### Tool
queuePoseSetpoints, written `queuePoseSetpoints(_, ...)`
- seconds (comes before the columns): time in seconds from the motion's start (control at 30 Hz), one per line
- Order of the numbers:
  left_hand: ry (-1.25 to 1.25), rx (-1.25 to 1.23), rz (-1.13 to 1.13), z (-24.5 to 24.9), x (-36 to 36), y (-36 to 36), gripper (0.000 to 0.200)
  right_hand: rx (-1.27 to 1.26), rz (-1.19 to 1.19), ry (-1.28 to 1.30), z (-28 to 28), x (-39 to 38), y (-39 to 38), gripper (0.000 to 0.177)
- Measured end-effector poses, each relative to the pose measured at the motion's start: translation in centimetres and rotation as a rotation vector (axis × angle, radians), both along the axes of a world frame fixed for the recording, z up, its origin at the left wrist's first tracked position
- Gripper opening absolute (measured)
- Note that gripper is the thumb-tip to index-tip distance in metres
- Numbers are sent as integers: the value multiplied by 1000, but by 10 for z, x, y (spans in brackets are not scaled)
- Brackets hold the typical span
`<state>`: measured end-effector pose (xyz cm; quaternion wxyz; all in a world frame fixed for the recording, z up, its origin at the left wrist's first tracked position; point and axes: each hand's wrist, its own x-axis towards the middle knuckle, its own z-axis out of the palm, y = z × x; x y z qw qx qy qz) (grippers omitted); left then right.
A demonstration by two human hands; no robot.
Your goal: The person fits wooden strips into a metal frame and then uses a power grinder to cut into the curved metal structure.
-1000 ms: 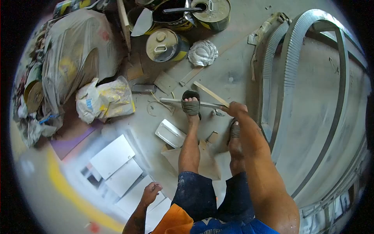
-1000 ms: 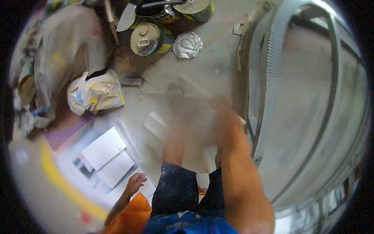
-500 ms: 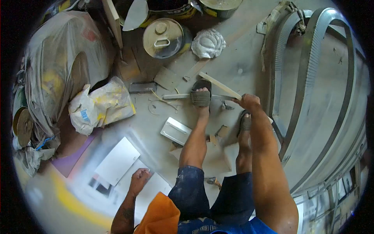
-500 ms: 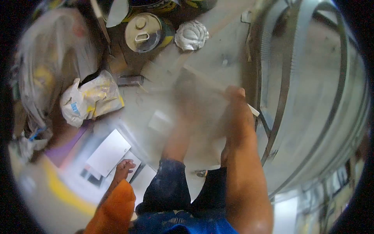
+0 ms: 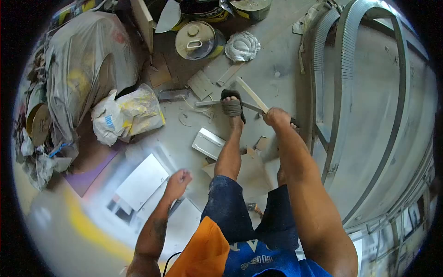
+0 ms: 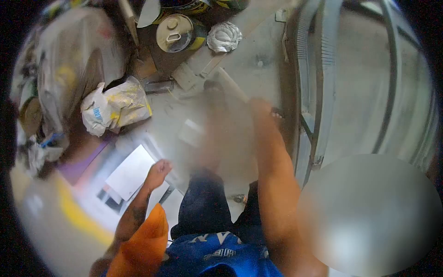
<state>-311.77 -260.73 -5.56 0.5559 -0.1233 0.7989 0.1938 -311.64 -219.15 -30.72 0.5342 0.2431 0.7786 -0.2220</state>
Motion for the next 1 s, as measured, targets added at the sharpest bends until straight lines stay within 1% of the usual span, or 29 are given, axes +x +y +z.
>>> queuePoseSetpoints(0.03, 4, 8, 9, -9, -7, 11, 35, 8, 9, 4, 10, 7, -4, 50)
queuePoseSetpoints(0.1, 209, 139, 65, -31, -23, 30, 38, 26, 0, 37, 22, 11, -7, 48)
queuePoseSetpoints(0.17, 291, 32, -82, -36, -55, 60, 46, 26, 0, 51, 33, 13, -2, 49)
queuePoseSetpoints(0.23, 512, 42, -257, -74, -73, 53, 55, 31, -5, 59, 54, 9, 8, 50)
queuePoseSetpoints(0.3, 678, 121, -316, -88, -110, 74, 61, 46, 40, 83, 88, -1, 17, 55)
queuePoseSetpoints(0.33, 690, 129, -299, -93, -128, 86, 61, 60, 53, 92, 95, 1, 23, 55)
queuePoseSetpoints(0.4, 1039, -57, -694, -96, -163, 101, 60, 67, 7, 349, 107, 10, 34, 58)
queuePoseSetpoints(0.43, 1046, -50, -681, -95, -182, 105, 60, 79, 15, 353, 116, 9, 40, 58)
queuePoseSetpoints(0.5, 386, -51, -754, -93, -214, 109, 64, 54, -11, 424, 133, 6, 48, 55)
queuePoseSetpoints(0.53, 392, -36, -757, -95, -221, 105, 64, 64, -24, 438, 132, 8, 52, 50)
queuePoseSetpoints(0.6, 227, 8, -641, -101, -226, 103, 67, 120, -17, 418, 123, 19, 49, 49)
queuePoseSetpoints(0.63, 229, 28, -652, -106, -223, 109, 67, 152, -3, 392, 115, 27, 46, 49)
queuePoseSetpoints(0.67, 248, -19, -497, -112, -215, 116, 68, 94, -94, 375, 105, 32, 39, 52)
queuePoseSetpoints(0.7, 261, -73, -342, -120, -204, 118, 70, 101, -102, 368, 97, 37, 25, 52)
queuePoseSetpoints(0.77, 438, 88, -187, -190, -162, 107, 72, 157, -132, 309, 87, 29, -12, 54)
queuePoseSetpoints(0.83, 269, 205, 326, -172, -162, 156, 69, 66, -388, 215, 137, -28, -44, 62)
queuePoseSetpoints(0.87, 265, 213, 319, -162, -168, 172, 69, -58, -561, 188, 140, -35, -56, 63)
queuePoseSetpoints(0.9, 70, 372, 647, -149, -174, 187, 65, -180, -730, 161, 142, -32, -63, 65)
queuePoseSetpoints(0.93, -137, 527, 972, -136, -182, 200, 63, -339, -960, 161, 88, 14, -87, 63)
queuePoseSetpoints(0.97, -142, 534, 968, -121, -189, 209, 63, -489, -1193, 139, 35, 59, -109, 61)
queuePoseSetpoints(1.0, -247, 599, 964, -106, -194, 214, 60, -746, -1503, 14, 110, 7, -97, 52)
